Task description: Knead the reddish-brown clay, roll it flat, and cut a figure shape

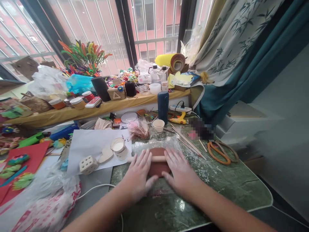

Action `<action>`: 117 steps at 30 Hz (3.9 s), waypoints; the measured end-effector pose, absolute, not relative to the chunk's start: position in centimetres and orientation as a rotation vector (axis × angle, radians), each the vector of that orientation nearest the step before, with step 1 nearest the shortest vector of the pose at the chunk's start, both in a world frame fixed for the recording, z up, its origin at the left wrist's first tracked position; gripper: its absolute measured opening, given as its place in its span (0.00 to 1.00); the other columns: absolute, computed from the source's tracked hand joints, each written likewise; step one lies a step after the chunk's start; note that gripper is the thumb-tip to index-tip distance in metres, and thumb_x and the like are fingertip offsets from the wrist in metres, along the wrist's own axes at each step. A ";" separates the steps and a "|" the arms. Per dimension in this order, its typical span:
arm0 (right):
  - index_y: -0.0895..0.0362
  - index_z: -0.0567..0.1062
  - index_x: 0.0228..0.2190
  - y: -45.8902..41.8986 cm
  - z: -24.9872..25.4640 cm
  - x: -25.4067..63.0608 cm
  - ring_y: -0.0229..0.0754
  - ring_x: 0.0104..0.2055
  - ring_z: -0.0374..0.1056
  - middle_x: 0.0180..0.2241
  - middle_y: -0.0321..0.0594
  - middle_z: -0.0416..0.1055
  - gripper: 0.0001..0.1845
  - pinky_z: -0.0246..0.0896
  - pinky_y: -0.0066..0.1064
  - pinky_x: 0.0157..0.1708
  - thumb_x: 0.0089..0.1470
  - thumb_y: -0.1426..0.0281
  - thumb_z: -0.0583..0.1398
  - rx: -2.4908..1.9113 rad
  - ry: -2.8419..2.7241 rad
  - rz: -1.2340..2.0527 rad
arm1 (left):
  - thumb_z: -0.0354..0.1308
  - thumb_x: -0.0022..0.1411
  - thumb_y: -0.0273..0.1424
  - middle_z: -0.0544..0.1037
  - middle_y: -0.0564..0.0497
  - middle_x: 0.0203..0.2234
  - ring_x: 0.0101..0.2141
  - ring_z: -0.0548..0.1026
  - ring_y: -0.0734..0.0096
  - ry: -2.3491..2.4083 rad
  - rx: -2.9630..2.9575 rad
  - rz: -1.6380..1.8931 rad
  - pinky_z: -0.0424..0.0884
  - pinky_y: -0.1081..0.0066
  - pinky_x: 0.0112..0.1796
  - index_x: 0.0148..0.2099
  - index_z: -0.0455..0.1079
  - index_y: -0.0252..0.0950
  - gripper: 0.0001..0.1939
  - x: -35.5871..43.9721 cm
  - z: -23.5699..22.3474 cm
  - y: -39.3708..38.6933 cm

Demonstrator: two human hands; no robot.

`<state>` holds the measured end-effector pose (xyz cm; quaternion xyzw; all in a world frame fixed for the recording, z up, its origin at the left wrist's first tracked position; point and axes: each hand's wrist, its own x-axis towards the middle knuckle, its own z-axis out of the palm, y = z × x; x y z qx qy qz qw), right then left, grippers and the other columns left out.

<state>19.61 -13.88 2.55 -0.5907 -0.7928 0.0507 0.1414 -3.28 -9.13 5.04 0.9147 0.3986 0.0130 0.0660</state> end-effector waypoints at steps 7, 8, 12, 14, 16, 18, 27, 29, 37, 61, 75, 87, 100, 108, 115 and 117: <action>0.65 0.51 0.69 -13.2 3.6 19.9 0.57 0.73 0.40 0.71 0.52 0.46 0.41 0.35 0.54 0.70 0.65 0.53 0.50 -1.715 -2.311 0.225 | 0.46 0.69 0.54 0.55 0.39 0.70 0.69 0.54 0.49 1.250 2.673 -0.035 0.55 0.49 0.66 0.73 0.50 0.32 0.41 -2.4 7.3 -8.6; 0.64 0.50 0.70 -14.9 3.2 19.9 0.58 0.74 0.39 0.72 0.50 0.43 0.42 0.36 0.54 0.70 0.64 0.53 0.52 -1.671 -2.331 0.200 | 0.47 0.69 0.54 0.55 0.42 0.70 0.69 0.55 0.51 1.161 2.686 -0.048 0.56 0.50 0.65 0.73 0.49 0.36 0.40 -3.2 7.9 -9.7; 0.61 0.50 0.70 -18.3 3.0 19.4 0.56 0.73 0.42 0.72 0.49 0.42 0.39 0.42 0.52 0.69 0.66 0.56 0.50 -1.633 -2.317 0.116 | 0.46 0.73 0.46 0.57 0.49 0.70 0.69 0.55 0.57 1.075 2.744 0.069 0.57 0.52 0.66 0.74 0.45 0.44 0.33 -5.0 9.2 -11.0; 0.63 0.51 0.69 -16.9 3.7 19.1 0.54 0.73 0.42 0.72 0.48 0.42 0.36 0.43 0.50 0.70 0.67 0.59 0.49 -1.715 -2.260 0.098 | 0.43 0.74 0.42 0.54 0.46 0.71 0.70 0.50 0.55 1.207 2.754 0.163 0.54 0.50 0.67 0.74 0.46 0.40 0.31 -4.2 8.9 -9.3; 0.67 0.54 0.68 -14.8 4.3 18.8 0.55 0.73 0.43 0.71 0.52 0.44 0.35 0.43 0.50 0.70 0.66 0.62 0.49 -1.827 -2.212 0.112 | 0.41 0.75 0.39 0.52 0.43 0.71 0.71 0.48 0.55 1.336 2.725 0.223 0.54 0.50 0.67 0.73 0.48 0.34 0.30 -3.1 8.0 -7.2; 0.70 0.57 0.67 -13.5 4.2 18.6 0.58 0.73 0.44 0.71 0.55 0.46 0.36 0.42 0.53 0.69 0.65 0.62 0.49 -1.887 -2.211 0.131 | 0.43 0.74 0.39 0.52 0.41 0.71 0.71 0.46 0.52 1.406 2.718 0.255 0.53 0.49 0.66 0.73 0.49 0.32 0.30 -2.3 6.7 -6.0; 0.65 0.57 0.67 -10.6 2.8 19.3 0.59 0.73 0.40 0.71 0.53 0.47 0.36 0.35 0.56 0.69 0.66 0.57 0.48 -1.857 -2.257 0.195 | 0.46 0.73 0.39 0.59 0.42 0.69 0.70 0.50 0.51 1.364 2.815 0.380 0.56 0.47 0.64 0.70 0.56 0.35 0.28 -1.9 4.8 -4.2; 0.65 0.57 0.67 -7.2 4.0 19.6 0.59 0.73 0.40 0.71 0.55 0.45 0.36 0.36 0.54 0.68 0.66 0.56 0.49 -1.904 -2.201 0.231 | 0.47 0.72 0.38 0.65 0.41 0.66 0.68 0.55 0.49 1.392 2.827 0.440 0.58 0.47 0.63 0.65 0.65 0.34 0.24 -0.9 5.3 -1.4; 0.64 0.62 0.65 -9.0 3.1 19.6 0.58 0.70 0.50 0.68 0.52 0.56 0.32 0.47 0.49 0.66 0.66 0.62 0.49 -1.844 -2.192 0.113 | 0.49 0.71 0.35 0.71 0.43 0.62 0.65 0.62 0.53 1.306 2.886 0.554 0.62 0.51 0.62 0.61 0.69 0.36 0.20 -1.9 6.8 -3.4; 0.58 0.72 0.54 -18.2 2.4 20.5 0.46 0.44 0.72 0.45 0.46 0.77 0.20 0.64 0.39 0.47 0.64 0.77 0.52 -1.269 -2.122 -0.225 | 0.49 0.73 0.28 0.81 0.51 0.38 0.36 0.76 0.66 0.948 3.106 0.789 0.69 0.66 0.40 0.50 0.71 0.40 0.10 -7.0 9.5 -12.1; 0.55 0.65 0.63 -18.0 1.2 20.9 0.52 0.66 0.58 0.64 0.46 0.65 0.27 0.58 0.49 0.63 0.64 0.71 0.53 -1.448 -2.233 -0.061 | 0.54 0.67 0.34 0.68 0.41 0.64 0.61 0.67 0.51 1.327 3.024 0.507 0.64 0.53 0.59 0.68 0.58 0.36 0.29 -6.3 4.8 -12.4; 0.63 0.59 0.67 -8.9 3.6 21.0 0.54 0.72 0.46 0.69 0.49 0.53 0.30 0.41 0.52 0.69 0.68 0.65 0.47 -1.668 -2.407 0.180 | 0.49 0.71 0.46 0.56 0.37 0.70 0.70 0.50 0.45 1.453 2.937 0.220 0.53 0.48 0.65 0.71 0.55 0.30 0.34 -3.5 4.5 -5.4; 0.62 0.45 0.71 -20.8 -0.5 19.9 0.55 0.73 0.44 0.71 0.50 0.46 0.42 0.45 0.52 0.68 0.60 0.72 0.53 -1.589 -2.310 -0.143 | 0.51 0.69 0.47 0.52 0.42 0.71 0.69 0.54 0.48 1.208 2.968 0.181 0.55 0.50 0.64 0.76 0.34 0.36 0.44 -6.8 4.2 -14.7; 0.65 0.59 0.67 -8.9 3.0 20.6 0.56 0.73 0.42 0.70 0.54 0.52 0.32 0.36 0.54 0.69 0.67 0.62 0.47 -1.774 -2.337 0.115 | 0.48 0.72 0.44 0.53 0.37 0.71 0.70 0.48 0.46 1.370 2.960 0.174 0.50 0.46 0.65 0.71 0.54 0.32 0.33 -2.7 4.9 -4.3; 0.65 0.64 0.64 -6.0 3.8 20.1 0.58 0.71 0.47 0.68 0.56 0.54 0.30 0.43 0.51 0.67 0.68 0.62 0.48 -1.891 -2.257 0.118 | 0.51 0.69 0.44 0.53 0.37 0.71 0.70 0.48 0.46 1.473 2.924 0.370 0.48 0.47 0.66 0.70 0.57 0.33 0.33 -1.4 5.0 -1.4; 0.65 0.63 0.65 -8.7 3.1 20.0 0.60 0.71 0.47 0.69 0.56 0.54 0.32 0.44 0.53 0.67 0.67 0.61 0.50 -1.837 -2.262 0.061 | 0.51 0.69 0.47 0.53 0.36 0.71 0.70 0.47 0.44 1.437 2.924 0.330 0.49 0.45 0.65 0.70 0.57 0.34 0.35 -2.4 4.8 -3.6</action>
